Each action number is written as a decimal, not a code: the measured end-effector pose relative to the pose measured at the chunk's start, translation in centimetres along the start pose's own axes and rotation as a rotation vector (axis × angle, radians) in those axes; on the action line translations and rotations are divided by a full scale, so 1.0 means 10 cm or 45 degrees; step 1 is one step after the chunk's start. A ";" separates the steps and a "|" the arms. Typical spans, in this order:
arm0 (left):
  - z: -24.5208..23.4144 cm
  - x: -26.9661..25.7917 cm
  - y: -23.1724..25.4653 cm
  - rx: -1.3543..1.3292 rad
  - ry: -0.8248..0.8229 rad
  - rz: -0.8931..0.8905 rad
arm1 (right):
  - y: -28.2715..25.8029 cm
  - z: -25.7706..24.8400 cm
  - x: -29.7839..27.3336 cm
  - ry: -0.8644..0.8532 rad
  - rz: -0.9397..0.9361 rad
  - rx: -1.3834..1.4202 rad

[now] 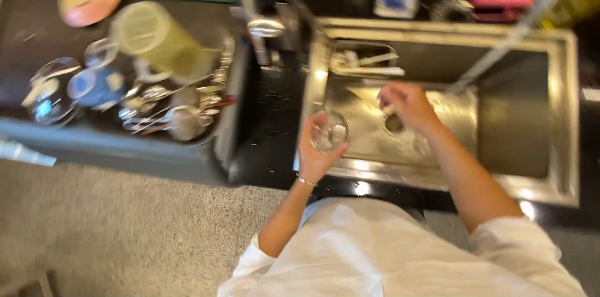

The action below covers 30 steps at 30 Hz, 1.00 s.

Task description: Washing two glasses in a sink using a blue sponge.

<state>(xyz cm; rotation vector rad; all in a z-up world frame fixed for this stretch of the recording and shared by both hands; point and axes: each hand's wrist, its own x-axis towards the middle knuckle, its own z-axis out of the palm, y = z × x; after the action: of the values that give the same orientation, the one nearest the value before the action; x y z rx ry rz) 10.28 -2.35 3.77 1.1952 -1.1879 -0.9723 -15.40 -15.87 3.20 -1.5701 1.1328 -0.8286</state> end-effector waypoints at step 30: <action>1.19 -0.39 -0.37 0.617 0.429 0.056 | 2.46 -0.93 -0.72 -1.023 0.645 -1.513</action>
<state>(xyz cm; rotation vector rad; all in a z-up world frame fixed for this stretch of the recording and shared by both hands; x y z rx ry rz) -1.93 -0.87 -0.74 1.6319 -1.2011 -0.4286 -32.76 -13.82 -17.75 -2.0413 1.3311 0.9585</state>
